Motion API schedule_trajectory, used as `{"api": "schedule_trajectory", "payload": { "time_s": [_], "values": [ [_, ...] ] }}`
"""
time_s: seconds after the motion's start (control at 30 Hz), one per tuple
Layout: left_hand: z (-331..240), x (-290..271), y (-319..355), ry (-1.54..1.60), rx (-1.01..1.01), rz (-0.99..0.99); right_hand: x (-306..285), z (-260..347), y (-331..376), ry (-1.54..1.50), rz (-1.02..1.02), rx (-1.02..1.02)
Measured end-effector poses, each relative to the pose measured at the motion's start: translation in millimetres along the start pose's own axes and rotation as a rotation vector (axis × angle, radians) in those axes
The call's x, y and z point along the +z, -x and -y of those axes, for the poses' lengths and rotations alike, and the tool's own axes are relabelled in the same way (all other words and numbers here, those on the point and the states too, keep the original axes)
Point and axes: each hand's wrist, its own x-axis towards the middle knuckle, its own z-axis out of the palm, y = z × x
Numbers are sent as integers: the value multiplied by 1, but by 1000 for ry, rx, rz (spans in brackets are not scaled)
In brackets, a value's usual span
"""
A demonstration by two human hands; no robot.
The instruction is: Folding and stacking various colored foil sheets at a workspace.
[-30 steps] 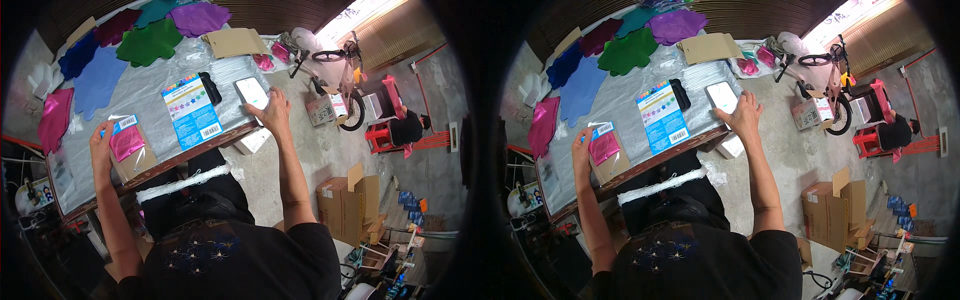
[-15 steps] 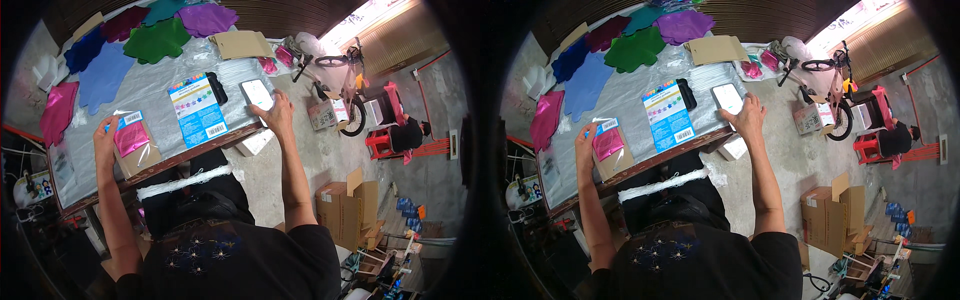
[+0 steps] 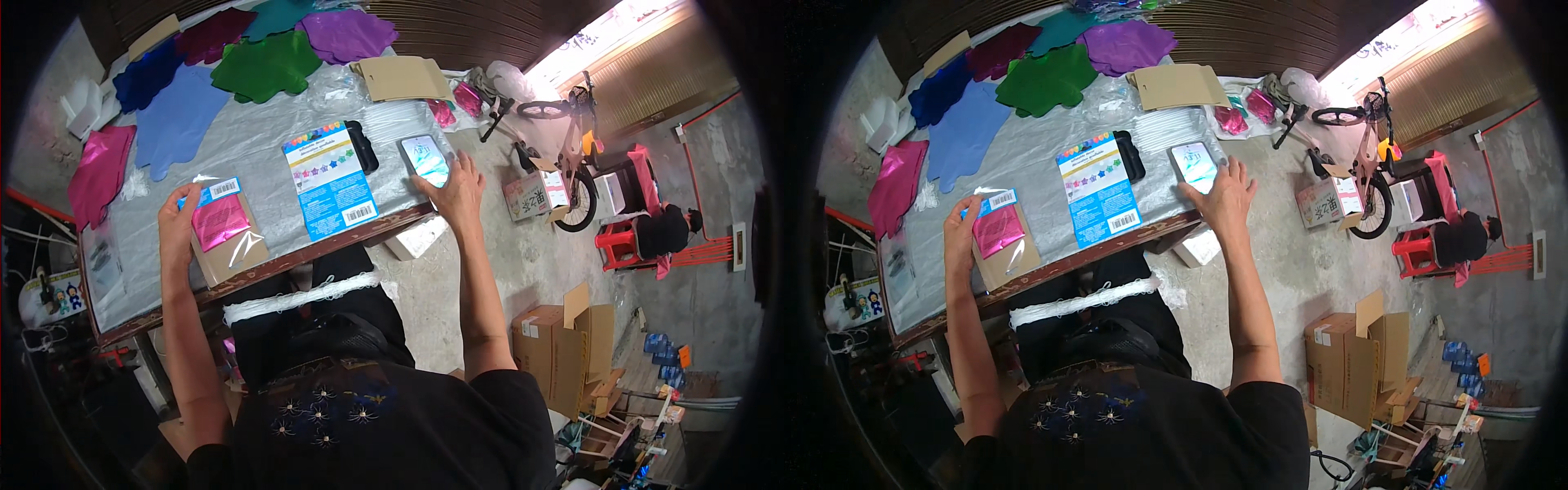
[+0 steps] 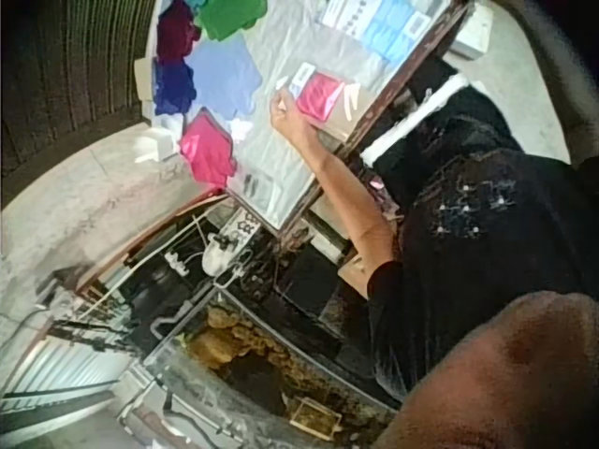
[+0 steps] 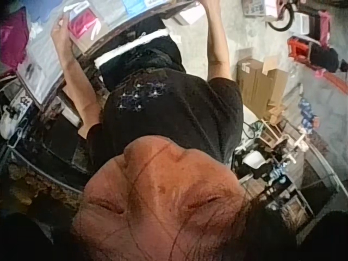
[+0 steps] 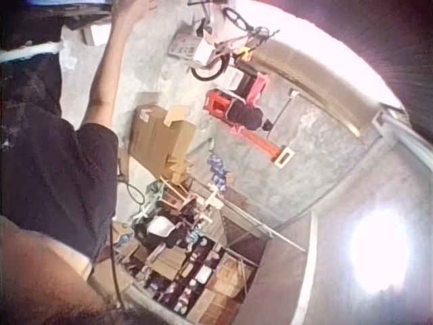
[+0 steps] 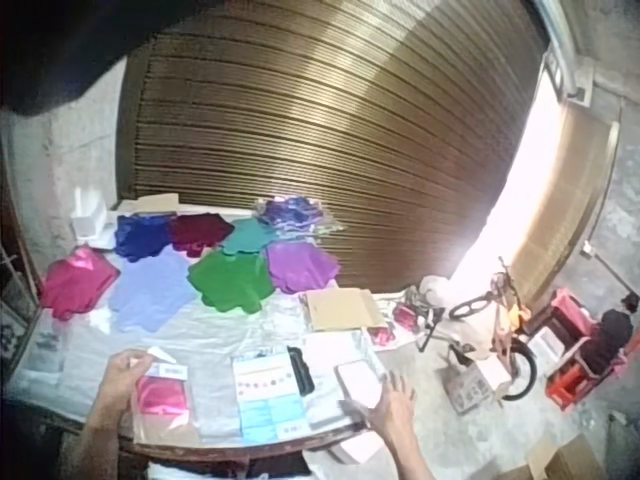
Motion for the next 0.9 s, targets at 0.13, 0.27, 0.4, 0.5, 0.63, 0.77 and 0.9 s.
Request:
{"api": "schedule_trajectory", "payload": {
  "time_s": [0.13,0.27,0.4,0.5,0.63,0.77,0.9],
  "values": [
    [1,-2,-1,25,-5,-4,-23,39,8,-372,-73,-38],
    [-3,6,2,72,-21,14,-39,85,20,-643,256,156],
    [-4,6,1,98,-20,20,-27,100,23,-615,294,104],
    [-4,5,1,115,-17,13,-11,95,21,-994,291,139],
    [-4,-2,9,163,-7,-44,-33,56,6,-1328,234,351],
    [-6,8,3,247,33,-49,-23,-50,-2,-1192,65,377],
    [-9,9,8,365,-9,-3,-19,-91,1,-1024,237,382]
  ]
}}
